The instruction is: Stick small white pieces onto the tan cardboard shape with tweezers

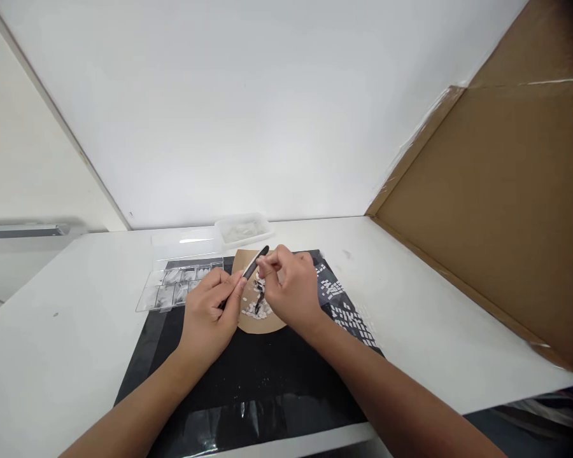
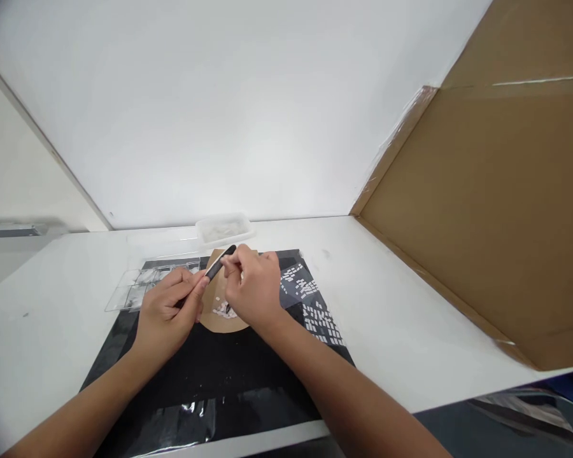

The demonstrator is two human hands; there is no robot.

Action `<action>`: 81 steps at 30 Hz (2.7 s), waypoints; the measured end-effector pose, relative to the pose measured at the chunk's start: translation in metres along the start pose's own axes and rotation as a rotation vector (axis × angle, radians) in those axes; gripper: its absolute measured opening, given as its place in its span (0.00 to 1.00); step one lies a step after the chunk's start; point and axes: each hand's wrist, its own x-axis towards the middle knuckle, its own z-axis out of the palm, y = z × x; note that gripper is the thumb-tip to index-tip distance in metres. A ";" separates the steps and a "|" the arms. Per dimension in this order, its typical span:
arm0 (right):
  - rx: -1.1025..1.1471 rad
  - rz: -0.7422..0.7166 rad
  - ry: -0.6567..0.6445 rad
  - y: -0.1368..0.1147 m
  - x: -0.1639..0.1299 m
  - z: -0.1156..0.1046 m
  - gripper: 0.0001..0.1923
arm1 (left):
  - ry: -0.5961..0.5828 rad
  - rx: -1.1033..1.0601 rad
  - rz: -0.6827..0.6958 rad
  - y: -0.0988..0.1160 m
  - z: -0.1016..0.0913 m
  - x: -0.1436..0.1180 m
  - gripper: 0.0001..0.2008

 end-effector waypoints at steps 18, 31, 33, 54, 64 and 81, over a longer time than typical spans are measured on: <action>-0.002 -0.017 -0.028 0.004 0.002 -0.002 0.10 | 0.009 0.017 0.018 0.003 0.003 -0.001 0.20; 0.031 0.005 -0.003 0.002 0.005 -0.005 0.10 | 0.055 0.028 0.000 0.008 0.002 -0.001 0.19; 0.038 -0.004 -0.021 0.002 0.005 -0.006 0.10 | 0.052 0.023 -0.002 0.009 0.002 -0.001 0.19; 0.088 0.028 -0.011 -0.003 0.004 -0.008 0.10 | 0.055 -0.009 -0.008 0.010 0.001 -0.001 0.19; 0.013 0.018 -0.023 -0.002 0.005 -0.010 0.11 | 0.036 0.000 0.015 0.006 0.003 -0.002 0.18; -0.039 -0.063 0.016 0.002 0.003 -0.009 0.10 | 0.054 -0.029 0.004 0.008 0.005 -0.004 0.16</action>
